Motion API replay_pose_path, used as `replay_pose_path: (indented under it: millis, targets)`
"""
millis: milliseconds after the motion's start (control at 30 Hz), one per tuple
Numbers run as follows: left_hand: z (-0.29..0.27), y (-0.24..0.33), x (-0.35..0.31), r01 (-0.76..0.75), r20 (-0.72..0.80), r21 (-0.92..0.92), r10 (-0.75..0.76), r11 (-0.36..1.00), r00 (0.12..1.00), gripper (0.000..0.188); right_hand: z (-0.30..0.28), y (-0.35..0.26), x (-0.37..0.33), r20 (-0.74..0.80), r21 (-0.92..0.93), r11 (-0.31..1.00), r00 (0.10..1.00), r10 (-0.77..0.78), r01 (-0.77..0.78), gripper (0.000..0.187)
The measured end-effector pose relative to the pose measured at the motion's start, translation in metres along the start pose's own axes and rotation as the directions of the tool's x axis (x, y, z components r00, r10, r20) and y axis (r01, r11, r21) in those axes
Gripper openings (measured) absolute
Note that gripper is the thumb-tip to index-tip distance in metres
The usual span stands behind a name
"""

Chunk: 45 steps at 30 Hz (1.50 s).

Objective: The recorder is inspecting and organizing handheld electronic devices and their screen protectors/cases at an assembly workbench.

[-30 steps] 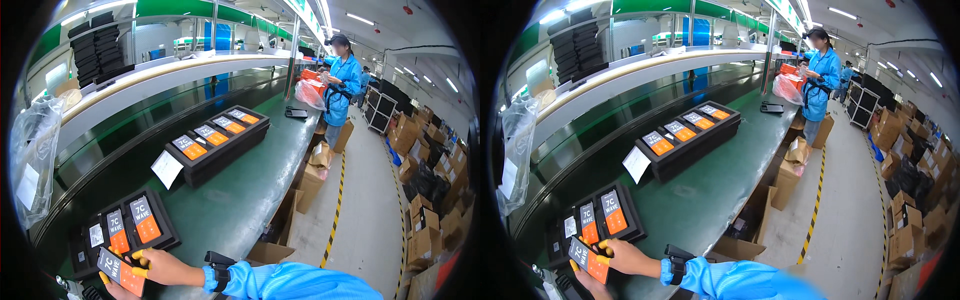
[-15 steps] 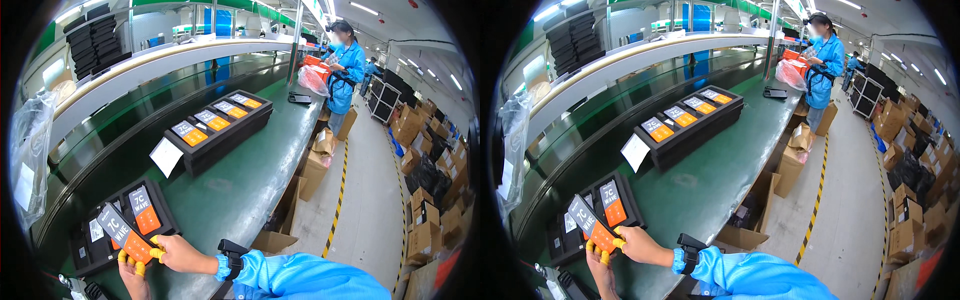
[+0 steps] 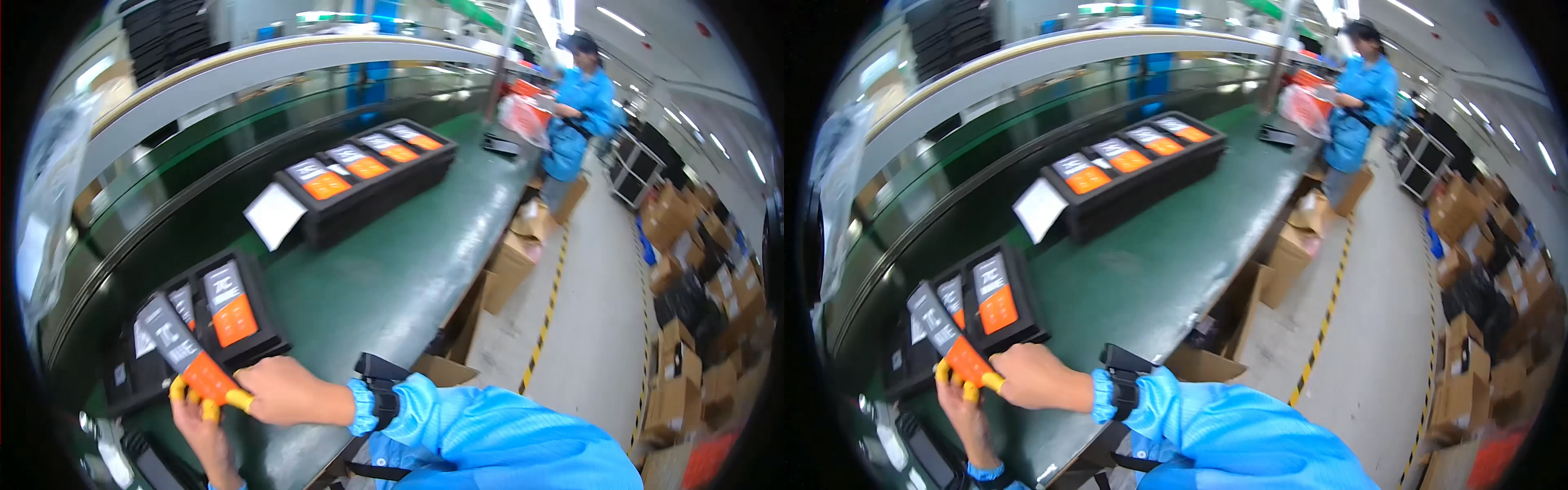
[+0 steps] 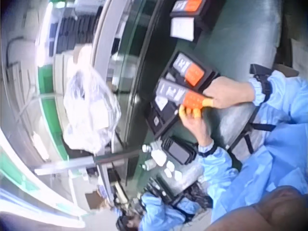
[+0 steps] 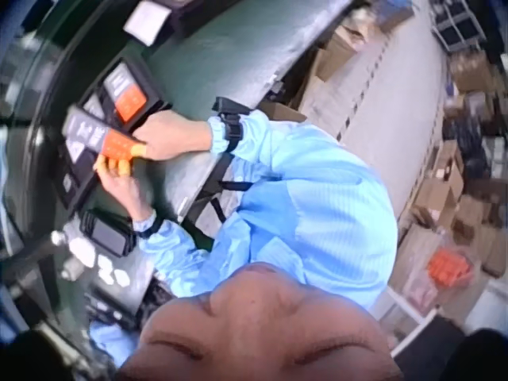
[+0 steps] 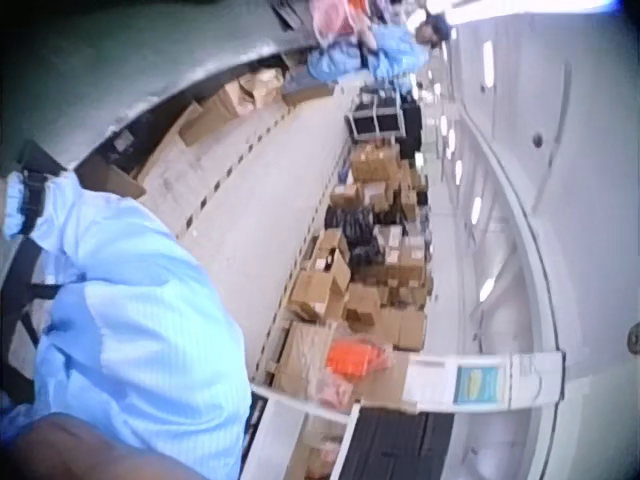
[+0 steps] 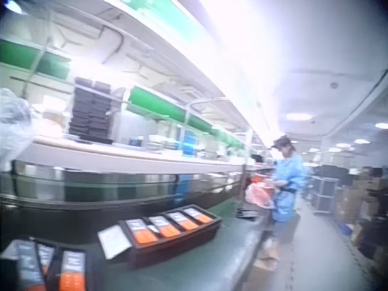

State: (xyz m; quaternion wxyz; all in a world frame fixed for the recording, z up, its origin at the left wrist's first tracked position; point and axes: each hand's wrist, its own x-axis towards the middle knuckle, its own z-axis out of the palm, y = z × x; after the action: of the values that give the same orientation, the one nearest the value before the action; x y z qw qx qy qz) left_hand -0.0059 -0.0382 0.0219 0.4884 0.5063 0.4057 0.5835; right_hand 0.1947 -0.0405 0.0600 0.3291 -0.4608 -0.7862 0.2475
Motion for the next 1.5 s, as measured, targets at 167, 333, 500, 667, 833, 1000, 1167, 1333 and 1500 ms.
replay_pose_path:
  millis: [167, 333, 500, 667, 833, 1000, 1167, 1333, 1500]
  targets:
    - [0.027, -0.002, 0.005, -0.083, -0.007, 0.088, 0.084, 0.993, 0.996, 0.045, 0.021, 0.017, -0.013, -0.177, 0.101, 0.988, 0.975, 0.133, -0.117, 0.025]
    - [0.006, 0.002, 0.001, 0.206, 0.262, -0.389, -0.106, 0.898, 0.959, 0.05, -0.011, 0.003, -0.002, 0.105, 0.759, 0.59, 0.946, 0.306, -0.275, 0.037]
    - [0.004, -0.001, -0.002, 0.235, 0.043, -0.29, -0.233, 0.928, 0.971, 0.035, 0.01, -0.006, 0.004, 0.019, 0.585, 0.787, 0.974, 0.227, -0.195, 0.036]
    - [-0.002, 0.005, 0.0, 0.139, -0.213, 0.07, -0.122, 0.988, 0.969, 0.025, -0.006, -0.028, 0.025, 0.265, 0.614, 0.725, 0.947, 0.181, -0.31, 0.034]
    - [-0.004, 0.009, 0.01, 0.015, -0.121, -0.436, -0.075, 0.9, 0.99, 0.026, -0.004, -0.016, 0.072, 0.149, 0.416, 0.867, 0.961, 0.232, -0.274, 0.027]
    - [-0.021, -0.012, 0.014, 0.046, -0.18, -0.48, -0.15, 0.876, 0.972, 0.026, 0.033, -0.033, 0.073, -0.081, 0.034, 0.994, 0.992, -0.096, 0.099, 0.021]
    - [-0.012, 0.01, 0.01, 0.018, -0.341, -0.183, -0.08, 0.983, 0.937, 0.032, 0.037, -0.031, 0.07, -0.232, 0.115, 0.988, 0.97, -0.072, 0.101, 0.023]
    - [-0.007, 0.025, -0.042, -0.173, -0.501, 0.046, 0.173, 0.984, 0.848, 0.045, 0.052, -0.054, 0.117, -0.17, 0.401, 0.9, 0.951, 0.258, -0.173, 0.03]
    - [-0.05, 0.024, -0.114, -0.194, -0.511, 0.337, 0.352, 0.921, 0.784, 0.023, 0.112, -0.046, 0.173, -0.075, 0.388, 0.877, 0.938, 0.337, -0.284, 0.031]
